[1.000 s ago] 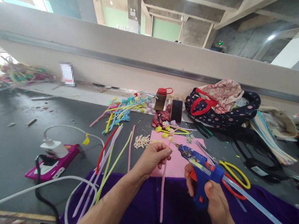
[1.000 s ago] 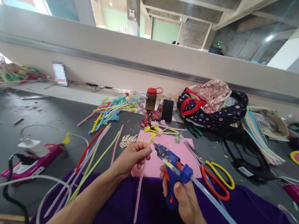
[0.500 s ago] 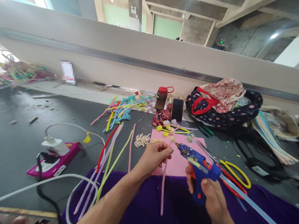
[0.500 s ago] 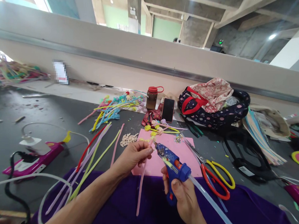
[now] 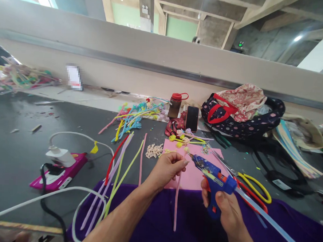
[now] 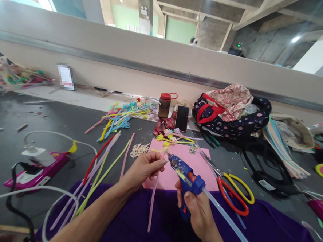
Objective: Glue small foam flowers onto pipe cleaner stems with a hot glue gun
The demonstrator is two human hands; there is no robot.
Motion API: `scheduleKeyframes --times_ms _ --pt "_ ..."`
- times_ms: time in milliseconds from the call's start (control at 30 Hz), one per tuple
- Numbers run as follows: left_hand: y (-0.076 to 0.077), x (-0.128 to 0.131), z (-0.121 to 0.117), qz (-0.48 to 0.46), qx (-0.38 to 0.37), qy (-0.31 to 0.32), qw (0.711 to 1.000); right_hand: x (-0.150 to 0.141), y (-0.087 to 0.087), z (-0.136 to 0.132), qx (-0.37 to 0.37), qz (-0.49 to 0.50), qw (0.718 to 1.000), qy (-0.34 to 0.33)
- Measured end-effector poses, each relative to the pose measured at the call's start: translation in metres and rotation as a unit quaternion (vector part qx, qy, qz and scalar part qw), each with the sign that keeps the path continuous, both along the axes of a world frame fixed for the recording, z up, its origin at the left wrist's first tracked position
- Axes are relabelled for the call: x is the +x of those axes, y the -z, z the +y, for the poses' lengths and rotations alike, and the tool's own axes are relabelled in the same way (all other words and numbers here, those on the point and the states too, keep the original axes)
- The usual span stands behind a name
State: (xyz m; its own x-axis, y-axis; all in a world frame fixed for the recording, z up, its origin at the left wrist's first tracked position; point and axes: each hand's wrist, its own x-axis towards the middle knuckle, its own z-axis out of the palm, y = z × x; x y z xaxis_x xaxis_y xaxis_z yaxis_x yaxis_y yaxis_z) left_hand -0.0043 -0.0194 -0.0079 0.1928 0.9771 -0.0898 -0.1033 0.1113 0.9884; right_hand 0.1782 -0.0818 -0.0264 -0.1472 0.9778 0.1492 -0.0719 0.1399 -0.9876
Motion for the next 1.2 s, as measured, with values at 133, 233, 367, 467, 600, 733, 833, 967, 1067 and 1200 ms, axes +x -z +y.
scheduleKeyframes --times_ms 133,233,367,467,600,733,833,967,1067,1200 --pt "-0.0009 0.0001 -0.0001 -0.001 -0.007 -0.002 1.0 0.0019 0.0038 -0.0006 -0.012 -0.017 1.0 -0.008" --pt "-0.0011 0.0001 -0.0003 -0.001 -0.007 -0.003 1.0 0.0028 0.0054 -0.0007 -0.007 -0.018 1.0 -0.009" --pt "0.0001 0.0002 -0.0004 0.0 -0.004 -0.004 1.0 0.003 0.0051 0.0006 -0.001 -0.019 1.0 -0.001" --pt "0.0006 0.0002 -0.0003 0.003 -0.002 0.001 1.0 0.0034 0.0046 0.0023 0.004 -0.025 1.0 0.003" --pt "-0.0005 0.0002 0.0002 0.005 -0.005 -0.003 1.0 0.0049 0.006 0.003 -0.006 -0.039 0.999 -0.017" --pt "-0.0013 0.0002 0.0004 0.005 -0.011 -0.006 1.0 0.0057 0.0068 0.0024 -0.004 -0.044 0.999 -0.022" --pt "-0.0013 0.0003 0.0003 0.006 -0.011 -0.003 1.0 0.0053 0.0061 0.0028 -0.001 -0.032 0.999 -0.009" --pt "-0.0021 0.0007 0.0 0.004 -0.012 -0.007 1.0 0.0048 0.0052 0.0033 0.0 -0.049 0.999 -0.023" --pt "-0.0026 0.0006 0.0001 0.003 -0.013 -0.013 1.0 0.0052 0.0051 0.0033 0.006 -0.046 0.999 -0.024" --pt "-0.002 -0.0002 0.0003 0.006 -0.009 -0.013 1.0 0.0059 0.0066 0.003 0.005 -0.04 0.999 -0.018"
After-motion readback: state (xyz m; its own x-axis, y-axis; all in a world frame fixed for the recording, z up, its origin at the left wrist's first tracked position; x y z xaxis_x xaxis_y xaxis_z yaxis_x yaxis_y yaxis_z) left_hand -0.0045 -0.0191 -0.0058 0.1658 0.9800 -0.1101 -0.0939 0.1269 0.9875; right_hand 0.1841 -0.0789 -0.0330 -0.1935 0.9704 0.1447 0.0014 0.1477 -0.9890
